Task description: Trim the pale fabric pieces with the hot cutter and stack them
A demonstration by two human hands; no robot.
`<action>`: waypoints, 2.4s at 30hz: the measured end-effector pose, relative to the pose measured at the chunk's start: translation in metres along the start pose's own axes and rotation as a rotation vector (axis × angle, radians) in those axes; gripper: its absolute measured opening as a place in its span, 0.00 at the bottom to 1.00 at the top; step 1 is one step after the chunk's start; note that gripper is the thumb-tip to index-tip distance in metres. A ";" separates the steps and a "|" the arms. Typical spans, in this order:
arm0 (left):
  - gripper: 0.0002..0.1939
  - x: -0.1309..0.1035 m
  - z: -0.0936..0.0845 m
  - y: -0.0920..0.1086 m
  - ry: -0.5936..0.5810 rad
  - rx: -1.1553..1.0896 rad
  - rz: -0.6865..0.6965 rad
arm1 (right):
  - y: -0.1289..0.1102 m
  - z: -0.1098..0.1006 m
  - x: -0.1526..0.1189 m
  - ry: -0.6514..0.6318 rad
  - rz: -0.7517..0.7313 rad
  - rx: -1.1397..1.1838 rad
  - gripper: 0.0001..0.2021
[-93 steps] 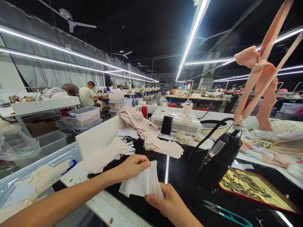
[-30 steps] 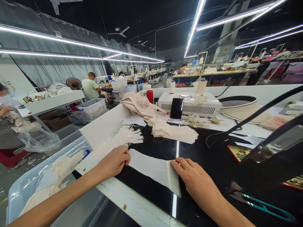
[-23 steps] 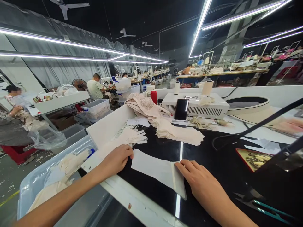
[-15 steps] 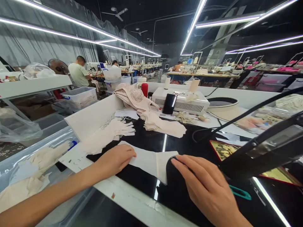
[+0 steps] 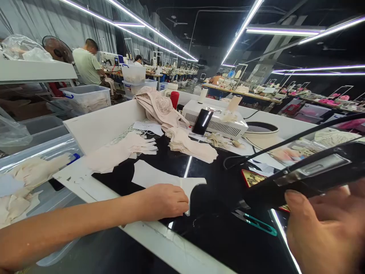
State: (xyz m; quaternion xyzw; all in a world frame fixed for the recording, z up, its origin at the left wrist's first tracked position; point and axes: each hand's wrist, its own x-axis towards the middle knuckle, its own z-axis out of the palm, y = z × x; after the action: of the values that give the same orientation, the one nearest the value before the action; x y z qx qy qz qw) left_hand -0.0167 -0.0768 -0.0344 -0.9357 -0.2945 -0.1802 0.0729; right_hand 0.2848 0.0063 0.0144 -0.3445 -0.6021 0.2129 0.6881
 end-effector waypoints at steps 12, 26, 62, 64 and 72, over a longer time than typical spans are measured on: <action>0.12 0.010 0.008 0.013 0.003 0.232 0.082 | -0.026 0.055 0.001 0.034 0.079 0.154 0.21; 0.08 0.010 0.020 0.017 0.109 -0.508 -0.392 | -0.043 0.078 -0.040 -0.139 0.190 0.480 0.28; 0.04 0.019 0.021 0.014 0.045 -0.380 -0.411 | -0.048 0.087 -0.059 -0.183 0.178 0.512 0.26; 0.04 0.020 0.021 0.015 0.063 -0.343 -0.400 | -0.048 0.087 -0.059 -0.182 0.175 0.503 0.26; 0.08 0.018 0.027 0.016 0.108 -0.269 -0.248 | -0.048 0.087 -0.058 -0.194 0.176 0.514 0.26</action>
State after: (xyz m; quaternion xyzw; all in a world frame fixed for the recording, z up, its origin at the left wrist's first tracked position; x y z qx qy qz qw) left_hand 0.0140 -0.0737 -0.0528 -0.8825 -0.3765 -0.2752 -0.0599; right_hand 0.1838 -0.0475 0.0131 -0.1880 -0.5591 0.4494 0.6708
